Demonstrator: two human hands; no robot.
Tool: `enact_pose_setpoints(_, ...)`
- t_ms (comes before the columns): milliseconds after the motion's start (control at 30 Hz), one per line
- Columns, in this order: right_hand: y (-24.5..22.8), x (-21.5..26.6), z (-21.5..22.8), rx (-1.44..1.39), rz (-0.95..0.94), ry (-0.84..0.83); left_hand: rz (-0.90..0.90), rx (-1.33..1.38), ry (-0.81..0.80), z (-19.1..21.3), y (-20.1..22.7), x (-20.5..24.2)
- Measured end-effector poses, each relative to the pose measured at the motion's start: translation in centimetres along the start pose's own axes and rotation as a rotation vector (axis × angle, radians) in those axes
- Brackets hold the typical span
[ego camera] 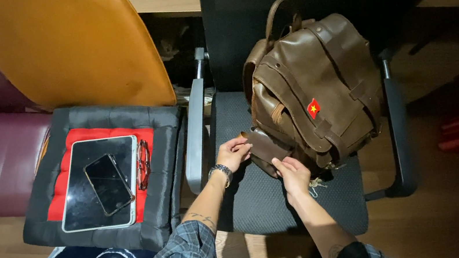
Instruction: The person organizes and packs various items, including a phone charger, a tablet, and a folded garment, into a leather backpack and its separate small pouch.
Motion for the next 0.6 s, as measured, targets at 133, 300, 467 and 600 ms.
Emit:
enact_pose_setpoints(133, -0.9, 0.9, -0.1, -0.036, 0.008, 0.013, -0.010, 0.023, 0.009, 0.1, -1.0, -0.9)
enact_pose_setpoints(300, -1.1, 2.0, -0.2, -0.143, 0.043, 0.002, -0.050, 0.049, 0.030, 0.2, -0.8, 0.2)
enact_pose_setpoints(467, 0.2, 0.1, -0.1, -0.124, 0.125, 0.025, -0.119, 0.030, 0.030, 0.6, -2.0, -0.6)
enact_pose_setpoints(600, 0.3, -0.7, -0.1, -0.079, 0.183, 0.060, -0.144, 0.028, 0.047, 0.3, -1.3, 0.0)
Point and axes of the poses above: each hand's wrist, its own x-axis away from the middle knuckle, its own z-axis out of the back of the hand, y = z × x, the point moved 5 cm from there along -x, towards the middle knuckle, and after that the axes turned 7 degrees about y, right-handed, at the moved point
